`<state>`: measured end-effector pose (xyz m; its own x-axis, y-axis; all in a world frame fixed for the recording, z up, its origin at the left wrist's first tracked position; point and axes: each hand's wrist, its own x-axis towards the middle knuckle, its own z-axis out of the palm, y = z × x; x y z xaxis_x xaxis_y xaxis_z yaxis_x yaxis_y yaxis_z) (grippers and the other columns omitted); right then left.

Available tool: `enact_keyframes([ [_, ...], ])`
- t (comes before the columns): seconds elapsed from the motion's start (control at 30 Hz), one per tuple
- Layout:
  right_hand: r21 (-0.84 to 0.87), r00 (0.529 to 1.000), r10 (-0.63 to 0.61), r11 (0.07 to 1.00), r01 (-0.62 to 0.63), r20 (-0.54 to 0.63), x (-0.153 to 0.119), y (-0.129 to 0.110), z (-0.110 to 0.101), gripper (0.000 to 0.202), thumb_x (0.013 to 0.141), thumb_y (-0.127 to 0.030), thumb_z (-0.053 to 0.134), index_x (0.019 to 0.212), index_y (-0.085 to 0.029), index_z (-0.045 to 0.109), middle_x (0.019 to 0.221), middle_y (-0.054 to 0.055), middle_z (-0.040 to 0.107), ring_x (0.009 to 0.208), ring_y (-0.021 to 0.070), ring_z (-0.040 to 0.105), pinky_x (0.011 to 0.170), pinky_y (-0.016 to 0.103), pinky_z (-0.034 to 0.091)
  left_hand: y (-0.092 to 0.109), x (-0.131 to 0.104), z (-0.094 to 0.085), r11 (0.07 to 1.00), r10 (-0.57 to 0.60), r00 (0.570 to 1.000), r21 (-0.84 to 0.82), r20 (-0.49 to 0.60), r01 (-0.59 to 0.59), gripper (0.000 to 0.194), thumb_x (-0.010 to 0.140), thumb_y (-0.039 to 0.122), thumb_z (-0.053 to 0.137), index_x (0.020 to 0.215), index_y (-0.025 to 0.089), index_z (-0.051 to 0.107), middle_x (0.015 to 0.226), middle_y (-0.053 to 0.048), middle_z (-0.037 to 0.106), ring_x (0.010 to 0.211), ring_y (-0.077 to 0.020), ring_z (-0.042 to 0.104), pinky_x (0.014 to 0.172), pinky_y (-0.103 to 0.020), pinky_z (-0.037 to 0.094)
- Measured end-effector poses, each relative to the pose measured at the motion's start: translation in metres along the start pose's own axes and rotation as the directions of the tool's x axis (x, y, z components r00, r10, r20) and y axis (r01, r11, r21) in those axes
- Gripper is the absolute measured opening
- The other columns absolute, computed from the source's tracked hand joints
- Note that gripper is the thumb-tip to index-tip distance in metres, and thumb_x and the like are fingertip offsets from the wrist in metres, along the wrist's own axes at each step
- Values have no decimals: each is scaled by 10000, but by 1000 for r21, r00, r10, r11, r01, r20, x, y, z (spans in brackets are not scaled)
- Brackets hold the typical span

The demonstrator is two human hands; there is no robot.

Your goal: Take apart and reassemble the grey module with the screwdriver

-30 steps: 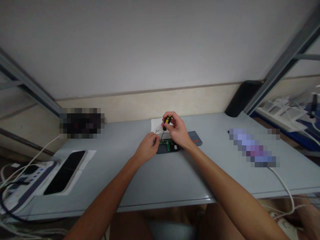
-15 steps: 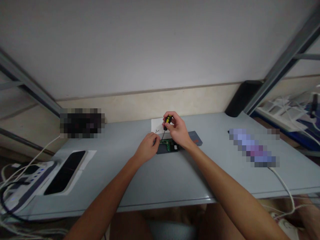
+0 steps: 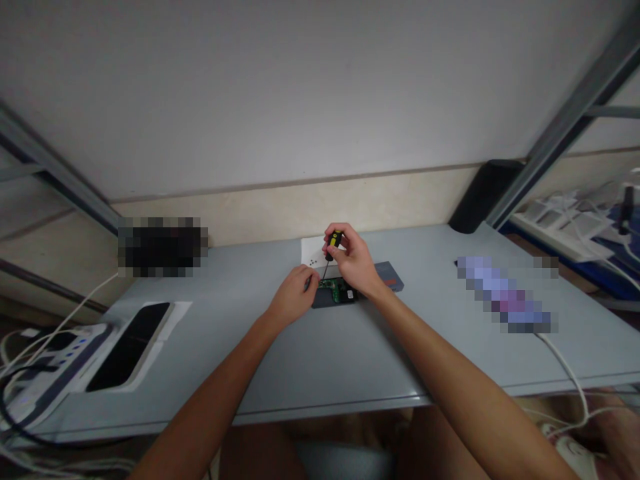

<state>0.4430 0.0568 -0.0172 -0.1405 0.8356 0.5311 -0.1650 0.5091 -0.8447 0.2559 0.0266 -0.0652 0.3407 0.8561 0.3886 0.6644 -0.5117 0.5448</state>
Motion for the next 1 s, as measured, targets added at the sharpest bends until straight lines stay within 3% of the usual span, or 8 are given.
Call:
enact_keyframes([
  [1.0,22,1000,-1,1000,2,-14,-1,1,2,284,857,-170,636,1126,-258,614,1007,17,606,920,168,624,739,311,521,-2,0,2,1000,-4,1000,-9,-12,4,258,1076,220,463,900,196,651,948,-82,690,966,-250,660,964,-414,530],
])
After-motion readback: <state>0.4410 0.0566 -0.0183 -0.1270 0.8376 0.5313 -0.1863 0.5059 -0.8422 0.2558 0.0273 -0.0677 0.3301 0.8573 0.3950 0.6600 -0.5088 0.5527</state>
